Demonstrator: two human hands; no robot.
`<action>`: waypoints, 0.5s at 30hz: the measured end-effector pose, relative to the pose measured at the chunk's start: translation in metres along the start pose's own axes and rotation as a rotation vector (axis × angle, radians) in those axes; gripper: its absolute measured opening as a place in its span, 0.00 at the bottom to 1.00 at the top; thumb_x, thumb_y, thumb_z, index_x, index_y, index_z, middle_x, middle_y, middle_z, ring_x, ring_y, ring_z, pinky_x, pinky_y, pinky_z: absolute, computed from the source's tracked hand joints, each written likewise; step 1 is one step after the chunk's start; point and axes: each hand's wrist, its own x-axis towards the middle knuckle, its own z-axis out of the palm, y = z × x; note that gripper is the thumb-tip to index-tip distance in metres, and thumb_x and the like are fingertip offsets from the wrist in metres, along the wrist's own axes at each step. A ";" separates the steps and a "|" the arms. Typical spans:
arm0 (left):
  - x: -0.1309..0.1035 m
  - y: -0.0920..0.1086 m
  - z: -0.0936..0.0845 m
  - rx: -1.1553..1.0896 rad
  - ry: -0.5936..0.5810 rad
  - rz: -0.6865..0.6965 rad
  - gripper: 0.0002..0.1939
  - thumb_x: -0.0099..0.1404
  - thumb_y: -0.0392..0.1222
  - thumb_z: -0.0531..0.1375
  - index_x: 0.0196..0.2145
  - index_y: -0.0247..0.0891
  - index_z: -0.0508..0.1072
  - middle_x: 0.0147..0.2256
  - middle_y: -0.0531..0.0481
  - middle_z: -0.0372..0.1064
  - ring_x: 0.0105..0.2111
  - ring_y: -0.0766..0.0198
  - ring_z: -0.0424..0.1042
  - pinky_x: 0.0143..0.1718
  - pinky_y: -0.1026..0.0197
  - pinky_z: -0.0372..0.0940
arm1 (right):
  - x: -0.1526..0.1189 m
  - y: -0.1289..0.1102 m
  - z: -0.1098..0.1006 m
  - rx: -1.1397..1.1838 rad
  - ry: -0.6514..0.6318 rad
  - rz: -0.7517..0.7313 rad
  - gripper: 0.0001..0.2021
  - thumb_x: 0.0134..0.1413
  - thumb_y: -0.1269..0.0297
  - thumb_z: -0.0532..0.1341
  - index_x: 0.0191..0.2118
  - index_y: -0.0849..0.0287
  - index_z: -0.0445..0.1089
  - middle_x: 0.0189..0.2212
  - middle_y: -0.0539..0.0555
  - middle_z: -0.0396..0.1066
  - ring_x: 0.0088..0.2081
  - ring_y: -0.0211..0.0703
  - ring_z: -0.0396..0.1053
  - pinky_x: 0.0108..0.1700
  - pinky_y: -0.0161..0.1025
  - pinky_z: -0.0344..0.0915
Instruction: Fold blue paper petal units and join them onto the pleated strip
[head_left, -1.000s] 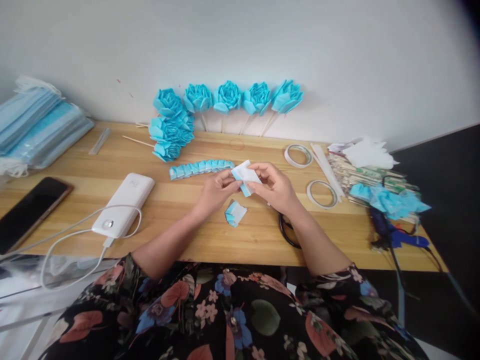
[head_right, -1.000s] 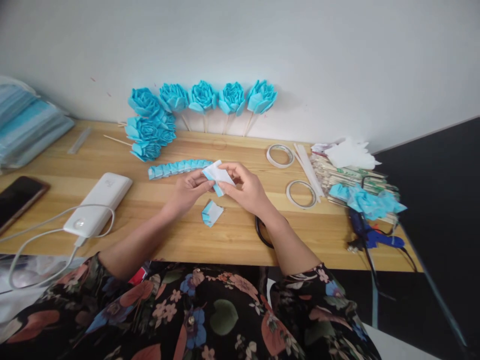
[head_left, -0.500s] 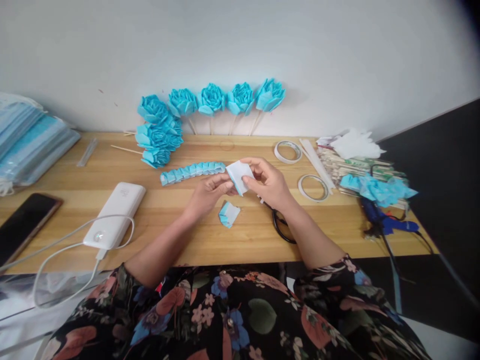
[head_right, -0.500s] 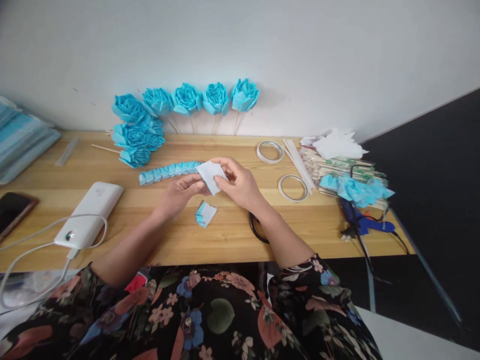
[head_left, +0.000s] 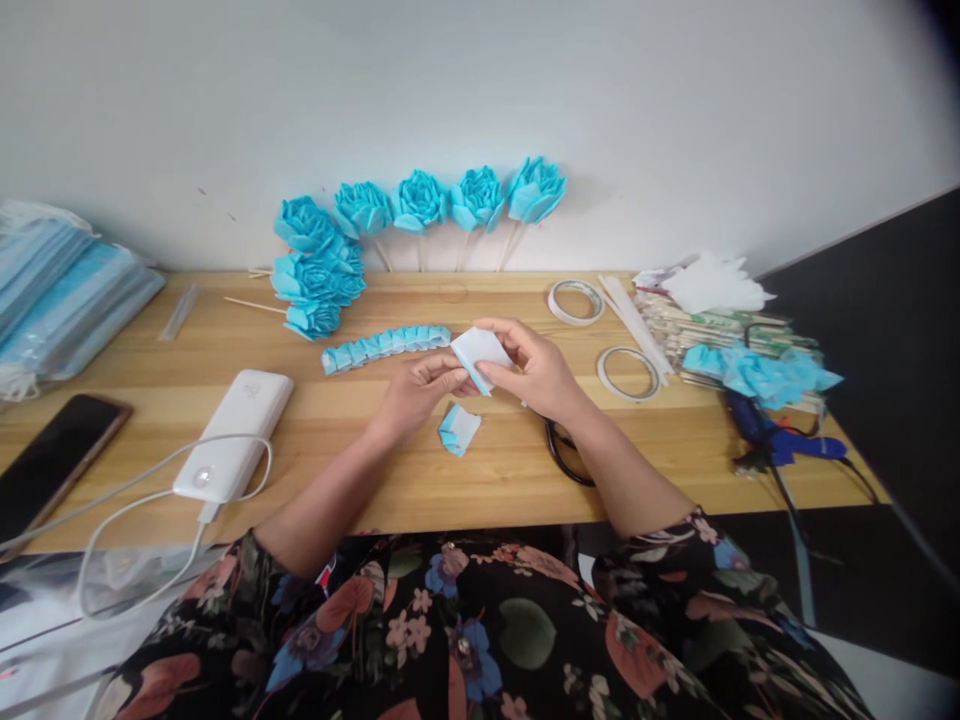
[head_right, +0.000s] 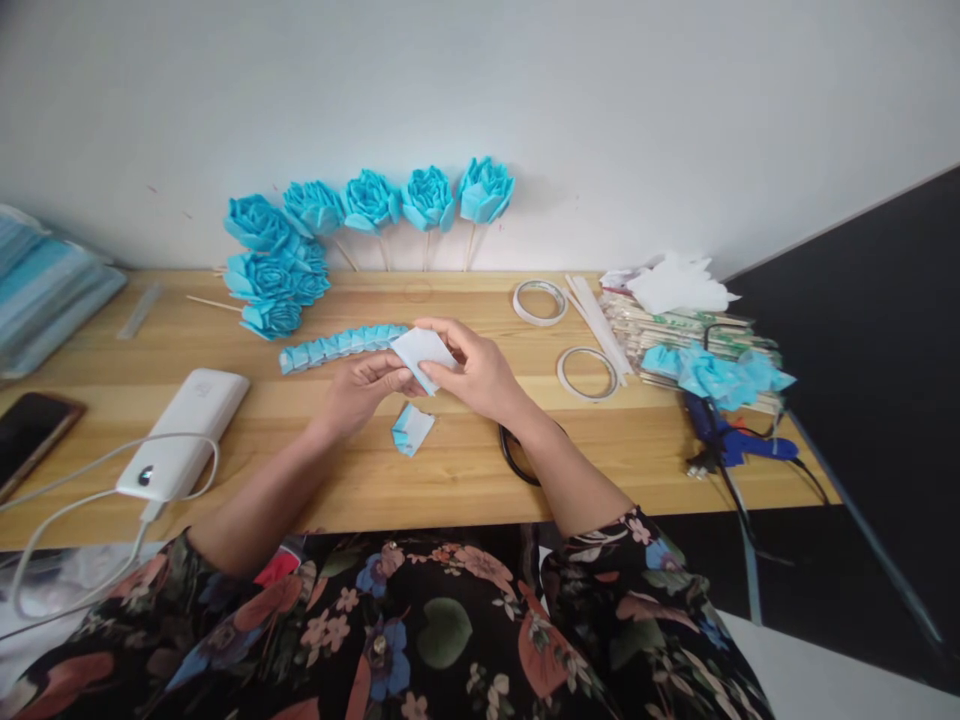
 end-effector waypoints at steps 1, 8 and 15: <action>0.000 0.000 0.000 0.009 -0.001 -0.003 0.18 0.59 0.54 0.68 0.31 0.34 0.77 0.28 0.48 0.77 0.31 0.63 0.76 0.38 0.59 0.71 | 0.000 0.001 0.000 -0.007 0.002 -0.002 0.24 0.53 0.66 0.64 0.57 0.54 0.67 0.42 0.52 0.77 0.41 0.43 0.74 0.43 0.40 0.70; -0.001 0.000 0.001 0.015 -0.005 -0.014 0.15 0.58 0.52 0.67 0.30 0.35 0.79 0.29 0.48 0.78 0.30 0.64 0.75 0.38 0.60 0.71 | 0.001 0.004 0.002 -0.107 0.018 -0.025 0.24 0.52 0.66 0.64 0.57 0.54 0.68 0.43 0.53 0.76 0.40 0.44 0.74 0.43 0.41 0.70; -0.001 0.000 0.001 0.047 0.016 -0.017 0.16 0.57 0.53 0.68 0.29 0.35 0.77 0.27 0.49 0.77 0.30 0.63 0.76 0.38 0.60 0.72 | 0.000 0.002 0.003 -0.119 0.015 -0.023 0.24 0.52 0.66 0.64 0.57 0.53 0.68 0.43 0.53 0.76 0.40 0.43 0.74 0.43 0.42 0.70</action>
